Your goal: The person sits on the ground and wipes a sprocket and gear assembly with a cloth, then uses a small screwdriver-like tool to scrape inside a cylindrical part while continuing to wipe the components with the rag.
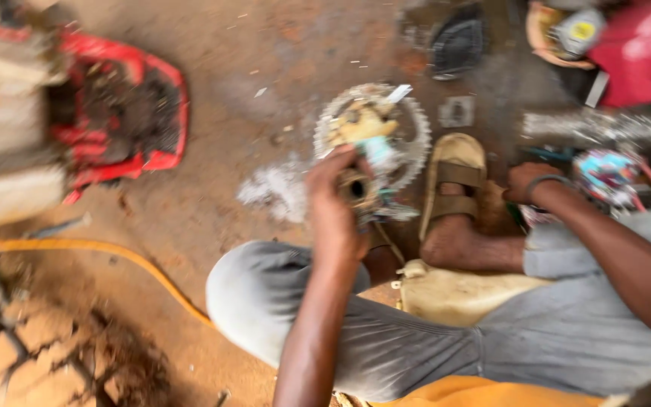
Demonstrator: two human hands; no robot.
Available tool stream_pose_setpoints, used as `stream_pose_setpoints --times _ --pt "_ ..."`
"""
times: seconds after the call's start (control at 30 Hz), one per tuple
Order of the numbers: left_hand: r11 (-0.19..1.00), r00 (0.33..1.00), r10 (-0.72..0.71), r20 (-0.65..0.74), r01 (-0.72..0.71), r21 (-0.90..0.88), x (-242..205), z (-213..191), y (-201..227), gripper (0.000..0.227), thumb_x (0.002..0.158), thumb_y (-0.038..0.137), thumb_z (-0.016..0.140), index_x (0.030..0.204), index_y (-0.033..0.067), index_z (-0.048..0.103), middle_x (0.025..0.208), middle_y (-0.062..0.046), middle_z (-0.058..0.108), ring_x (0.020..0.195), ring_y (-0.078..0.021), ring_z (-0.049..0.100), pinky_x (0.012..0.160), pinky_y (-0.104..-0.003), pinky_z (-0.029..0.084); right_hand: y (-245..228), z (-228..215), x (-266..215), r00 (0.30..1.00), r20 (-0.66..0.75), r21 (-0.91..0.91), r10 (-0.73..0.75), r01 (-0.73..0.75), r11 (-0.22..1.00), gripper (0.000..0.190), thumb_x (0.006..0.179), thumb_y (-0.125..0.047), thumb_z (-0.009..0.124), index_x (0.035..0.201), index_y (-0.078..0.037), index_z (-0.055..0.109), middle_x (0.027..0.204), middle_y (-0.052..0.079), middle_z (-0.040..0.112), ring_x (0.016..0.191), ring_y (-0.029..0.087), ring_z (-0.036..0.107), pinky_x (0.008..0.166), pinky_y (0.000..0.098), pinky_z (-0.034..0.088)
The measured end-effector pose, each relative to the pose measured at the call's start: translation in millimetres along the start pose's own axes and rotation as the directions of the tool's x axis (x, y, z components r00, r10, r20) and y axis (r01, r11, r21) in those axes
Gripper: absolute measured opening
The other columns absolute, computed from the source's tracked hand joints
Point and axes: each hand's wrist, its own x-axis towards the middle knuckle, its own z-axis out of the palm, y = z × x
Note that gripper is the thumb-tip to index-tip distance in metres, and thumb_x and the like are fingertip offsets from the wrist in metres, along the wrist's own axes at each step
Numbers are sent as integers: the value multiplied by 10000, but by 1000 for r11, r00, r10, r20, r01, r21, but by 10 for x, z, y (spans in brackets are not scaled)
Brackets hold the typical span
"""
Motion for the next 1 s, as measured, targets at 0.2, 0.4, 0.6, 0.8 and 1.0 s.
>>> stream_pose_setpoints --times 0.2,0.4,0.6,0.8,1.0 --pt "986 990 112 85 -121 111 174 137 -257 237 974 181 591 883 4 720 936 -66 677 961 -184 570 966 -306 414 -6 786 652 998 -42 -77 42 -45 996 398 928 -313 683 1275 -125 734 1379 137 663 1215 340 683 981 498 582" --pt "998 991 38 129 -31 -52 80 54 -205 230 995 168 600 881 -8 695 823 -44 644 762 -129 556 740 -268 440 173 792 929 998 -3 6 66 -66 998 497 886 -475 677 1156 -80 814 1221 150 755 1114 325 769 965 484 599" --pt "999 984 24 178 -18 -31 -78 -27 -22 303 1025 193 568 798 10 650 730 -26 581 640 -108 531 573 -272 437 -122 -331 -73 945 -234 145 227 -197 970 694 830 -702 705 1246 -150 772 1257 213 730 1153 381 692 939 548 565" --pt "997 992 59 111 -63 33 -25 -166 -77 304 1019 228 590 902 -26 710 795 -68 658 703 -127 598 662 -267 482 145 -994 -1260 752 -642 422 148 186 887 522 918 -484 759 1260 -95 699 1046 203 782 913 354 762 796 474 615" --pt "901 994 100 -49 -69 428 -88 -14 107 467 944 403 601 1093 -1 780 831 -108 731 771 -169 635 761 -327 492 -239 -1083 -2074 715 -674 680 -184 699 222 281 990 -180 644 1223 -55 548 996 162 720 903 205 745 790 343 618"
